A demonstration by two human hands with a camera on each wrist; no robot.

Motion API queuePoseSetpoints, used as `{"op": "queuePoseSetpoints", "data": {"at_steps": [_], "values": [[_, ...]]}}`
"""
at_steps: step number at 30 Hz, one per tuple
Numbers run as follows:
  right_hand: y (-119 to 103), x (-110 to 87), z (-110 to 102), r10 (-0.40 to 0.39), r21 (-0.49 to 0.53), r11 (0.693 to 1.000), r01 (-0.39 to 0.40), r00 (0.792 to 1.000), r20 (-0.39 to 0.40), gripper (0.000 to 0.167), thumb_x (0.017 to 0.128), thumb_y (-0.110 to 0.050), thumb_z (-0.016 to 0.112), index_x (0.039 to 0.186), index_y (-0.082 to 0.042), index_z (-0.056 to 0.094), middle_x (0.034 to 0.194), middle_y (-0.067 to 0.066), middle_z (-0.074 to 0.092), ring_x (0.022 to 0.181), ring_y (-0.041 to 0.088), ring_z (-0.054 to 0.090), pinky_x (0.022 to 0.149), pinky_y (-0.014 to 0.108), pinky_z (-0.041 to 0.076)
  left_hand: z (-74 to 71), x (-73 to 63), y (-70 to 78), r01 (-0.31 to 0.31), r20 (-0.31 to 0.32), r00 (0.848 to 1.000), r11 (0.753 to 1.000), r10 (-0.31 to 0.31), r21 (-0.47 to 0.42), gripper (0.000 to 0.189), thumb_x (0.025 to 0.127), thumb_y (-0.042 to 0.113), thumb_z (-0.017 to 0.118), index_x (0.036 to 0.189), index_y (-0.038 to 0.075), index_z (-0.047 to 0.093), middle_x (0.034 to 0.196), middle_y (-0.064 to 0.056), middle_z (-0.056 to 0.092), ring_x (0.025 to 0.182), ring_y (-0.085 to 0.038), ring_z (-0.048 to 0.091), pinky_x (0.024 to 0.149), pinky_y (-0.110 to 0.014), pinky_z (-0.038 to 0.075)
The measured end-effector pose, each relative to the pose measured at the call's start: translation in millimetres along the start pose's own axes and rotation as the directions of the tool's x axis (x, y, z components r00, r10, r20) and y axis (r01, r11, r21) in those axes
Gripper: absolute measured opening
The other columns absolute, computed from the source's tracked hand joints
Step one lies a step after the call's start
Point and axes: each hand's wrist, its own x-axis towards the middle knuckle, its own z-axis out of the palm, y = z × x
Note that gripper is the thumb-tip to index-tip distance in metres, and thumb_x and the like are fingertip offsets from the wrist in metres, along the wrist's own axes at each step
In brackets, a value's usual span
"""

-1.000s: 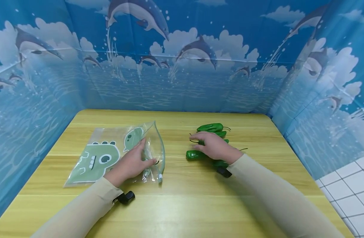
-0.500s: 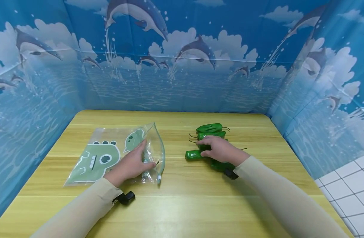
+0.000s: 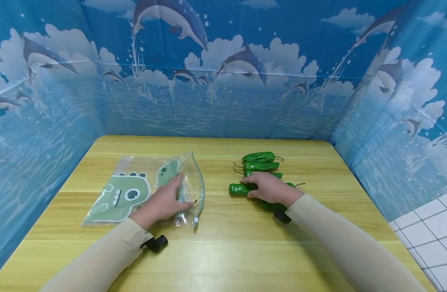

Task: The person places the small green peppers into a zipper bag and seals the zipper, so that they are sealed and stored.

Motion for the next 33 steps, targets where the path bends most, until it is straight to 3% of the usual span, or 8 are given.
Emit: {"op": "queuePoseSetpoints", "data": {"at_steps": [8, 33], "values": [[-0.5, 0.9, 2.0, 0.027, 0.010, 1.000, -0.027, 1.000, -0.010, 0.052, 0.099, -0.022, 0.075, 0.149, -0.018, 0.061, 0.154, 0.011, 0.058, 0.147, 0.036, 0.050, 0.116, 0.054, 0.047, 1.3, -0.7, 3.3, -0.012, 0.003, 1.000, 1.000, 0.012, 0.008, 0.119, 0.086, 0.050, 0.082, 0.170, 0.006, 0.010, 0.176, -0.016, 0.016, 0.162, -0.041, 0.015, 0.128, -0.069, 0.001], [5.9, 0.3, 5.8, 0.034, 0.046, 0.998, -0.033, 0.999, -0.015, 0.050, 0.101, -0.025, 0.073, 0.149, -0.022, 0.062, 0.154, 0.009, 0.057, 0.146, 0.036, 0.050, 0.116, 0.055, 0.047, 3.2, 1.7, 3.6, -0.007, 0.008, 1.000, 1.000, 0.007, 0.026, 0.120, 0.085, 0.050, 0.084, 0.169, 0.004, 0.013, 0.174, -0.019, 0.020, 0.163, -0.040, 0.014, 0.127, -0.072, -0.002]]}}
